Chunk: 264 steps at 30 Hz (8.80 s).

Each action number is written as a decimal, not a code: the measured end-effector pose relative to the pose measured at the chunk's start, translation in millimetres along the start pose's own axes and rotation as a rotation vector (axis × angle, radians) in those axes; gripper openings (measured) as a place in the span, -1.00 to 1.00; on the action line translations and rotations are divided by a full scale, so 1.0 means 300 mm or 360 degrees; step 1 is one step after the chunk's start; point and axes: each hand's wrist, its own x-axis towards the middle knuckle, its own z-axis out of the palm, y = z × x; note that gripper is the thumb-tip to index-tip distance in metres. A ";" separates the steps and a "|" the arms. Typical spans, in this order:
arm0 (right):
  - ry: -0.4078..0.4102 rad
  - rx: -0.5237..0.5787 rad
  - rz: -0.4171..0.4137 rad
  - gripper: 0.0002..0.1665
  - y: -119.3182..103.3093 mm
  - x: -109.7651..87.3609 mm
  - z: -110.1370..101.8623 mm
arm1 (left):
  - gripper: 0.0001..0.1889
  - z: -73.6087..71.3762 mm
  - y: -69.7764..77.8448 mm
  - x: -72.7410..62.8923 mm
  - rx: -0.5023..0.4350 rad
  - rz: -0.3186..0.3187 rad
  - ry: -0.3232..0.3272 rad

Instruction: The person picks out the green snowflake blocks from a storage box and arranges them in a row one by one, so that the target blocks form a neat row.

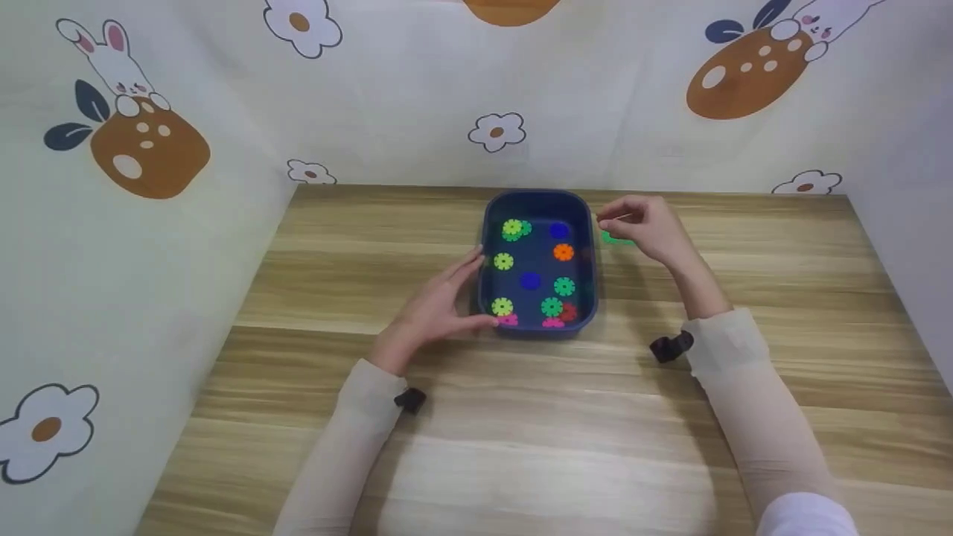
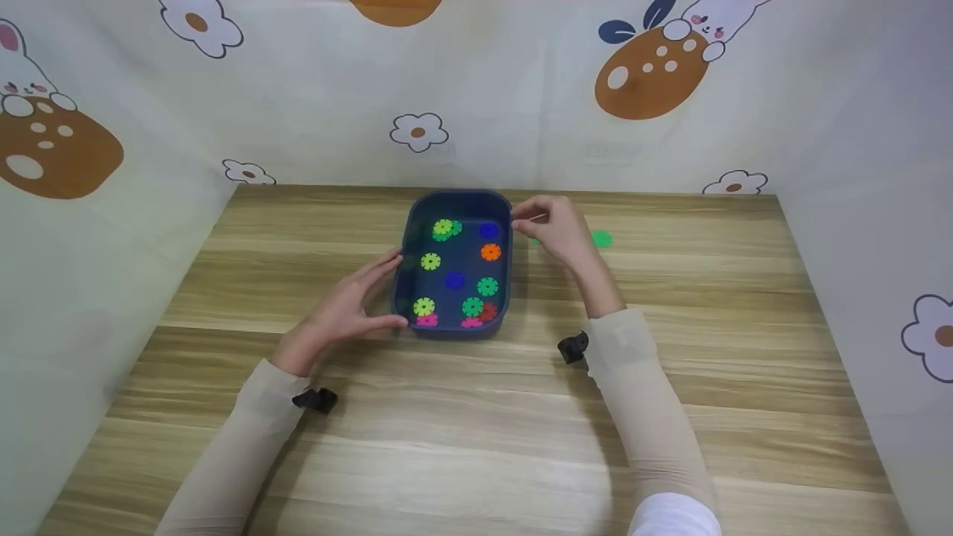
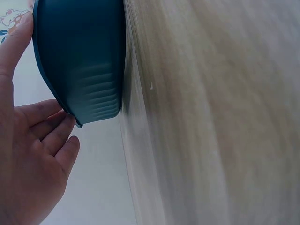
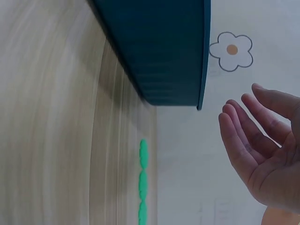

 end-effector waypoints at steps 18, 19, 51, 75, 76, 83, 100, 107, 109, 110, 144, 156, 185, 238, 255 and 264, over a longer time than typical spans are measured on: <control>-0.0580 -0.0048 -0.0205 -0.68 0.079 0.098 0.170 | 0.07 -0.002 0.002 -0.007 -0.0026 -0.0014 -0.0002; -0.0640 -0.0056 -0.0206 -0.67 0.078 0.100 0.180 | 0.07 -0.003 0.003 -0.007 -0.0031 -0.0016 -0.0002; -0.1095 -0.1067 0.0030 -0.92 0.042 0.083 0.367 | 0.07 -0.001 -0.004 -0.004 -0.0009 0.0003 -0.0017; -0.1155 -0.0654 -0.0153 -0.83 0.083 0.066 0.360 | 0.06 0.001 0.001 -0.001 -0.0009 0.0018 0.0013; -0.1164 -0.0628 -0.0156 -0.84 0.083 0.066 0.359 | 0.06 0.001 0.001 -0.001 -0.0007 0.0020 0.0014; -0.1148 -0.0477 -0.0169 -0.87 0.082 0.066 0.359 | 0.05 0.001 -0.002 -0.002 -0.0014 0.0034 0.0006; -0.0811 -0.0314 -0.0202 -0.91 0.079 0.061 0.350 | 0.05 0.000 0.000 -0.002 -0.0006 0.0039 -0.0006; -0.0693 -0.0195 -0.0212 -0.92 0.069 0.058 0.322 | 0.05 0.001 0.001 -0.002 -0.0022 0.0034 -0.0005; -0.0663 -0.0140 -0.0200 -0.94 0.067 0.059 0.311 | 0.05 0.001 0.000 -0.002 -0.0025 0.0024 -0.0007; -0.0649 -0.0112 -0.0193 -0.94 0.068 0.060 0.306 | 0.04 0.001 0.000 -0.002 -0.0026 0.0020 -0.0004; -0.0073 0.0159 -0.0072 -0.76 0.114 0.048 -0.006 | 0.08 0.004 -0.003 0.008 0.0038 0.0039 -0.0006; 0.0314 0.0335 0.0050 -0.81 0.223 0.025 -0.136 | 0.09 0.000 -0.001 0.004 0.0038 0.0064 0.0016; 0.0604 0.0277 0.0780 -0.74 0.446 -0.033 -0.288 | 0.07 0.001 -0.001 0.002 0.0040 0.0013 -0.0002; 0.0498 0.0609 0.0513 -0.89 0.296 -0.009 -0.237 | 0.09 -0.001 0.000 0.004 0.0030 0.0043 -0.0004; 0.0396 0.0478 0.0342 -0.79 0.197 0.015 -0.134 | 0.08 0.000 0.000 0.004 0.0024 0.0025 -0.0009; 0.0282 0.0339 0.0257 -0.70 0.160 0.022 -0.066 | 0.09 -0.003 0.002 0.001 0.0030 0.0030 -0.0003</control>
